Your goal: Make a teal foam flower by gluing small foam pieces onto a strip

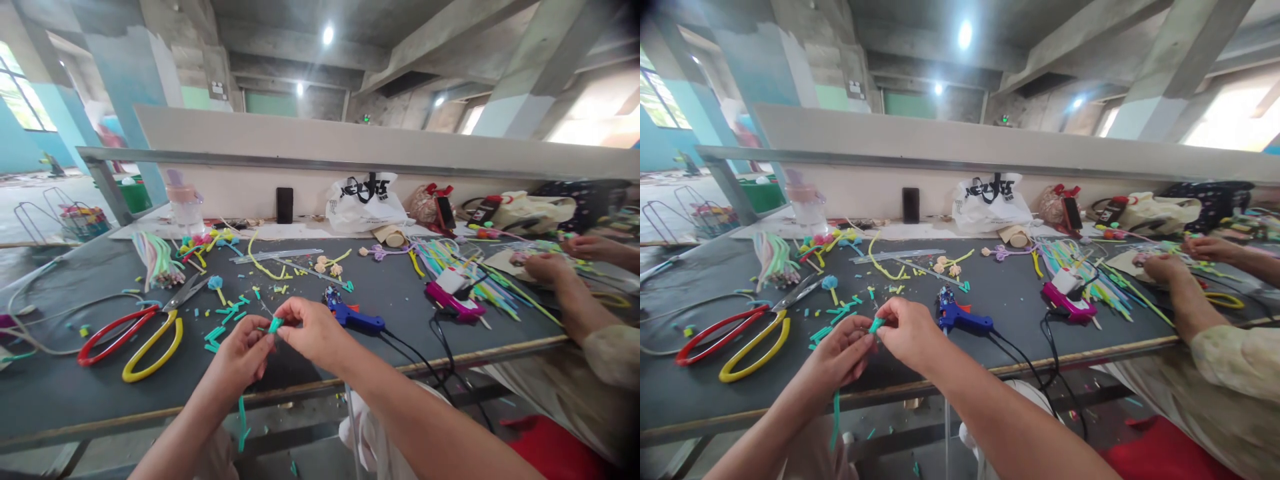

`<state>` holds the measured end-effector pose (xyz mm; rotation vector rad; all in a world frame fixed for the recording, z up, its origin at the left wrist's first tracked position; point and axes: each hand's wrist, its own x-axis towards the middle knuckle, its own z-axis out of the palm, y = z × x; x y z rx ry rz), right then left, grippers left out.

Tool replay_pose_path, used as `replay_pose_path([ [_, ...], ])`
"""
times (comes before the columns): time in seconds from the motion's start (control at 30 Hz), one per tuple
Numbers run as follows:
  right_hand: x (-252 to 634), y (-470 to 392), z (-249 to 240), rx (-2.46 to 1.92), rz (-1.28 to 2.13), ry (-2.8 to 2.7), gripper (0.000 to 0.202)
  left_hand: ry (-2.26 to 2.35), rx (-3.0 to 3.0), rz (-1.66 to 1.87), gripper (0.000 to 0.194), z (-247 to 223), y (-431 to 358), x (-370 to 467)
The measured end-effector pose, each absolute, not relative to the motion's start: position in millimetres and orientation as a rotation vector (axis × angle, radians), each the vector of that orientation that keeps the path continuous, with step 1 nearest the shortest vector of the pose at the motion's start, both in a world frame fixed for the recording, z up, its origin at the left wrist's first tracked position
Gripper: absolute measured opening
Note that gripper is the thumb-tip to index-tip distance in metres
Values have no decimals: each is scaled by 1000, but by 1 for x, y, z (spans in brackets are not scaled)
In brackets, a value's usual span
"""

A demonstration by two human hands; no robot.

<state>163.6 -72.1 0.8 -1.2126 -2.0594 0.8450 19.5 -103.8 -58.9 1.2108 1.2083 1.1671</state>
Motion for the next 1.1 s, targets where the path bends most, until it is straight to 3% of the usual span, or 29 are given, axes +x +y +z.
replay_pose_path([
  [0.37, 167, -75, 8, -1214, 863, -2052, 16, 1120, 1160, 1223, 24, -31, -107, 27],
  [1.1, 164, -68, -6, -1246, 883, -2001, 13, 1005, 1044, 1256, 16, -51, -102, 20],
])
